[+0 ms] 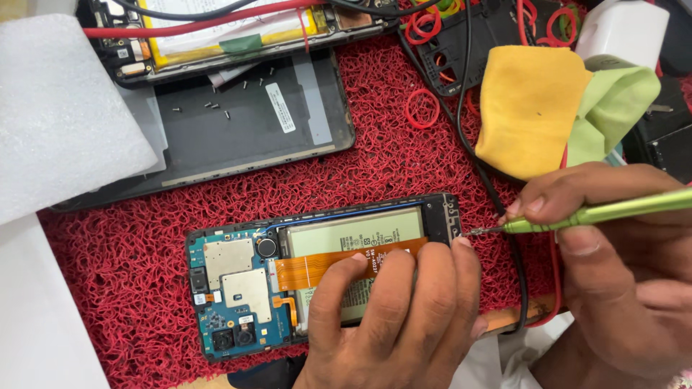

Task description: The person uses tweezers to adjust a ribbon cable and then uses a screwdriver to remove screws from the frame of a disassembled smartphone. The person works on the phone's internal components on a red mat.

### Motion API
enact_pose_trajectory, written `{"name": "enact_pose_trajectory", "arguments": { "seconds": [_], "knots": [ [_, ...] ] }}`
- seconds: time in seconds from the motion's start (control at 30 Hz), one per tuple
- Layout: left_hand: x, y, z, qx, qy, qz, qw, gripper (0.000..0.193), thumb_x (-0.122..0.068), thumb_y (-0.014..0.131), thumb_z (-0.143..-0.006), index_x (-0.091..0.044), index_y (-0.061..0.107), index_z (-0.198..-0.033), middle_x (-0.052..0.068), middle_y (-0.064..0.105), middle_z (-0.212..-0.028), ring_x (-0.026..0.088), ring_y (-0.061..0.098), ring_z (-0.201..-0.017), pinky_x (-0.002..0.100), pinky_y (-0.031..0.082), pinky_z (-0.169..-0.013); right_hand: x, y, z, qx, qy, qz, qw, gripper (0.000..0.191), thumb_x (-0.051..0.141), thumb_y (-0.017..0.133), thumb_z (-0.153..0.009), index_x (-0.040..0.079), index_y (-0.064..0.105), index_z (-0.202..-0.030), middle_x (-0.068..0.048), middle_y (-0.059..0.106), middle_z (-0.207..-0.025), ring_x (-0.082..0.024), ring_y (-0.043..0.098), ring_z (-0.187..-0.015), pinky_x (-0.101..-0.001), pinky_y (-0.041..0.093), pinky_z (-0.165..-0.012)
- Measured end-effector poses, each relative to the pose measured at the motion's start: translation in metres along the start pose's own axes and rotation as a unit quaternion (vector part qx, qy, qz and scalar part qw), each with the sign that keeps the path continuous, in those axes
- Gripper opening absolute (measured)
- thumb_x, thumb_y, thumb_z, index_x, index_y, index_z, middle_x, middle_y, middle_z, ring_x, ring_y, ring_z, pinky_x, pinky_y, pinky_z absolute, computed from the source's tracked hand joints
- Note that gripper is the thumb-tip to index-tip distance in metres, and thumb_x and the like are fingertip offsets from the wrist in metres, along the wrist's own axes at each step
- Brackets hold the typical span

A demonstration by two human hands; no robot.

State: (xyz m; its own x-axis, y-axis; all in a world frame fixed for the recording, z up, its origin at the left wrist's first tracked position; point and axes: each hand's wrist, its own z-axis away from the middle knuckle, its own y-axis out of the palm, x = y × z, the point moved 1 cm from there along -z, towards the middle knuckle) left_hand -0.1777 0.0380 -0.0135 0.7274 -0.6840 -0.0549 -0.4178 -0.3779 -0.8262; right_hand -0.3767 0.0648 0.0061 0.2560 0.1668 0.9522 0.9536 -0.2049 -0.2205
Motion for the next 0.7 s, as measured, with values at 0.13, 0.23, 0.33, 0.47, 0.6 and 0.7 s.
{"name": "enact_pose_trajectory", "arguments": {
  "seconds": [0.13, 0.23, 0.33, 0.47, 0.6, 0.7],
  "knots": [
    [0.003, -0.007, 0.002, 0.008, 0.016, 0.002, 1.0, 0.04, -0.045, 0.055, -0.106, -0.014, 0.07, -0.126, -0.001, 0.062, -0.116, 0.014, 0.057, -0.112, 0.042, 0.046, -0.099, 0.027, 0.002, -0.007, 0.042, 0.025, 0.163, 0.985, 0.016, -0.006, 0.053, -0.099, -0.007, 0.057, -0.115, -0.018, 0.07, -0.106, -0.02, 0.072, -0.1, -0.0302, 0.057, -0.099],
    [0.005, -0.014, 0.006, 0.03, 0.019, 0.019, 0.999, 0.043, -0.045, 0.057, -0.103, -0.012, 0.068, -0.129, 0.002, 0.059, -0.12, 0.016, 0.056, -0.115, 0.043, 0.043, -0.101, 0.045, 0.007, -0.016, 0.075, 0.03, 0.214, 0.974, 0.021, -0.009, 0.056, -0.092, -0.007, 0.058, -0.113, -0.018, 0.069, -0.106, -0.02, 0.071, -0.102, -0.0308, 0.055, -0.099],
    [0.002, -0.02, 0.01, 0.057, 0.011, 0.033, 0.998, 0.048, -0.047, 0.057, -0.109, -0.009, 0.065, -0.138, 0.006, 0.055, -0.131, 0.021, 0.054, -0.125, 0.048, 0.04, -0.11, 0.063, 0.019, -0.021, 0.104, 0.007, 0.284, 0.953, 0.029, -0.013, 0.061, -0.09, -0.006, 0.059, -0.118, -0.02, 0.071, -0.108, -0.023, 0.071, -0.106, -0.0328, 0.054, -0.097],
    [0.001, -0.029, 0.019, 0.053, 0.016, 0.044, 0.997, 0.05, -0.044, 0.056, -0.108, -0.006, 0.063, -0.14, 0.007, 0.055, -0.134, 0.022, 0.052, -0.128, 0.049, 0.037, -0.113, 0.076, 0.041, -0.018, 0.027, -0.054, 0.266, 0.962, 0.062, -0.011, 0.068, -0.09, -0.003, 0.03, -0.138, -0.019, 0.068, -0.104, -0.02, 0.072, -0.1, -0.0299, 0.058, -0.094],
    [0.002, -0.038, 0.024, 0.053, 0.027, 0.057, 0.997, 0.055, -0.044, 0.055, -0.107, -0.002, 0.063, -0.141, 0.007, 0.056, -0.135, 0.022, 0.052, -0.128, 0.049, 0.035, -0.114, 0.079, 0.044, -0.008, 0.005, -0.09, 0.289, 0.953, 0.071, -0.012, 0.072, -0.093, 0.001, 0.024, -0.144, -0.025, 0.066, -0.112, -0.025, 0.073, -0.099, -0.031, 0.06, -0.092],
    [0.003, -0.044, 0.025, 0.055, 0.027, 0.079, 0.995, 0.056, -0.042, 0.056, -0.107, 0.002, 0.062, -0.141, 0.008, 0.056, -0.134, 0.023, 0.052, -0.128, 0.05, 0.035, -0.114, 0.082, 0.036, -0.004, 0.073, -0.121, 0.244, 0.959, 0.064, -0.016, 0.066, -0.094, 0.001, 0.023, -0.138, -0.025, 0.061, -0.123, -0.027, 0.074, -0.103, -0.0333, 0.063, -0.095]
  ]
}}
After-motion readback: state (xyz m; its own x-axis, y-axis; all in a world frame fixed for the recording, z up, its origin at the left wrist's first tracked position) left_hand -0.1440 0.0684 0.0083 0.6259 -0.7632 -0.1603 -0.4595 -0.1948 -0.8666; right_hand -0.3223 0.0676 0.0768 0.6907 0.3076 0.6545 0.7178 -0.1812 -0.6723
